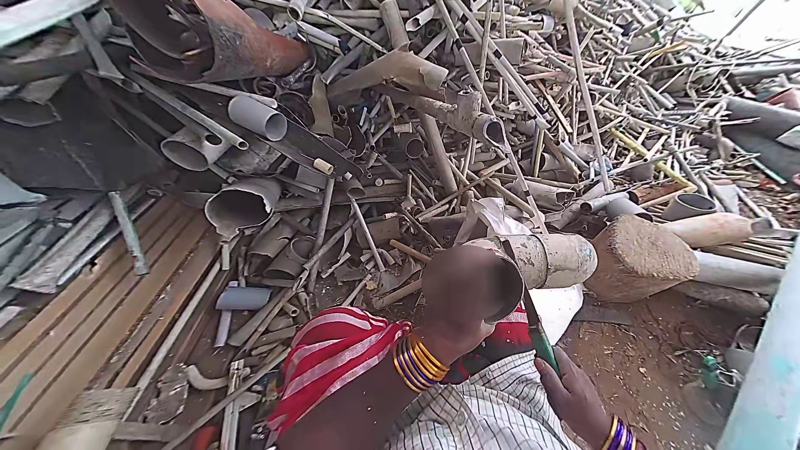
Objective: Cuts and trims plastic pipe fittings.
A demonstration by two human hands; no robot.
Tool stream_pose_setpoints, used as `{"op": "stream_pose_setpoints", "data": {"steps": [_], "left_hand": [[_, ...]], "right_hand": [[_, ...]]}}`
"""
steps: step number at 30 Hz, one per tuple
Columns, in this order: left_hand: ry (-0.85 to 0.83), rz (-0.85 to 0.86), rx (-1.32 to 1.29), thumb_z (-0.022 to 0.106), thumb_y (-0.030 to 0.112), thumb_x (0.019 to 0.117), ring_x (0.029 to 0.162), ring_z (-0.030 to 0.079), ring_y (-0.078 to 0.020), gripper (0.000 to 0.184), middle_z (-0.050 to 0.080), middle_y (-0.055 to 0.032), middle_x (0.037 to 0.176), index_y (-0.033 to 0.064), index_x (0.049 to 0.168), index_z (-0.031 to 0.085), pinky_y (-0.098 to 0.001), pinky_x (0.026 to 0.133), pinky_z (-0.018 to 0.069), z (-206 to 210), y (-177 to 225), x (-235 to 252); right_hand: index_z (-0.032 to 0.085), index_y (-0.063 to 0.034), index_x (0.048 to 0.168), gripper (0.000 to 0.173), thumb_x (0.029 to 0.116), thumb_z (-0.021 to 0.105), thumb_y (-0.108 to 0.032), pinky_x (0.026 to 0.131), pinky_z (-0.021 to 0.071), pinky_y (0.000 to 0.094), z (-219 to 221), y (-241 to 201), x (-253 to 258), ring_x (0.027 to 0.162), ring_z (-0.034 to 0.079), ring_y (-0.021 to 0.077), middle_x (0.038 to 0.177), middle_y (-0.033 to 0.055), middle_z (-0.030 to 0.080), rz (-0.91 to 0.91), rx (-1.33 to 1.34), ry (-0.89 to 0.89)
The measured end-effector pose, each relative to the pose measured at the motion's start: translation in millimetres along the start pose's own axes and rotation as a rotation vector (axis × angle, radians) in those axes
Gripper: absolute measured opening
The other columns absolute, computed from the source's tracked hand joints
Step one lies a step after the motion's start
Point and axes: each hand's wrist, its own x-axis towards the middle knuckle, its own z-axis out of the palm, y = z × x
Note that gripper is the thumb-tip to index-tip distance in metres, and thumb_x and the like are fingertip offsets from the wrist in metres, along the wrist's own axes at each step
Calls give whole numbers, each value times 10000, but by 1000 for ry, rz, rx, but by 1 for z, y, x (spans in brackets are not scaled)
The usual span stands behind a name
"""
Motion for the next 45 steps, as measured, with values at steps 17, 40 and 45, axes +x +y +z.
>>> {"op": "stream_pose_setpoints", "data": {"steps": [17, 40, 45], "left_hand": [[23, 81, -4, 950, 390, 365, 1233, 601, -484, 1211, 630, -278, 1317, 5, 1435, 533, -572, 971, 523, -1, 4, -5], [59, 191, 35, 942, 348, 361, 1229, 611, -435, 1155, 643, -217, 1319, 59, 1413, 562, -563, 971, 509, -1, 9, -9], [82, 204, 37, 939, 343, 374, 1229, 612, -425, 1132, 645, -200, 1320, 81, 1411, 568, -559, 967, 512, 0, 11, -16]], "right_hand": [[489, -60, 1071, 261, 1042, 412, -308, 412, 437, 180, 0, -16, 9, 406, 440, -9, 566, -115, 450, 2, 460, 240], [527, -68, 1135, 254, 1027, 420, -272, 387, 408, 173, -9, -19, 0, 394, 439, 7, 574, -90, 492, 126, 561, -30], [469, -72, 1085, 205, 1077, 350, -238, 389, 399, 144, -10, -22, 5, 393, 419, -28, 561, -110, 461, 101, 606, 271]]}}
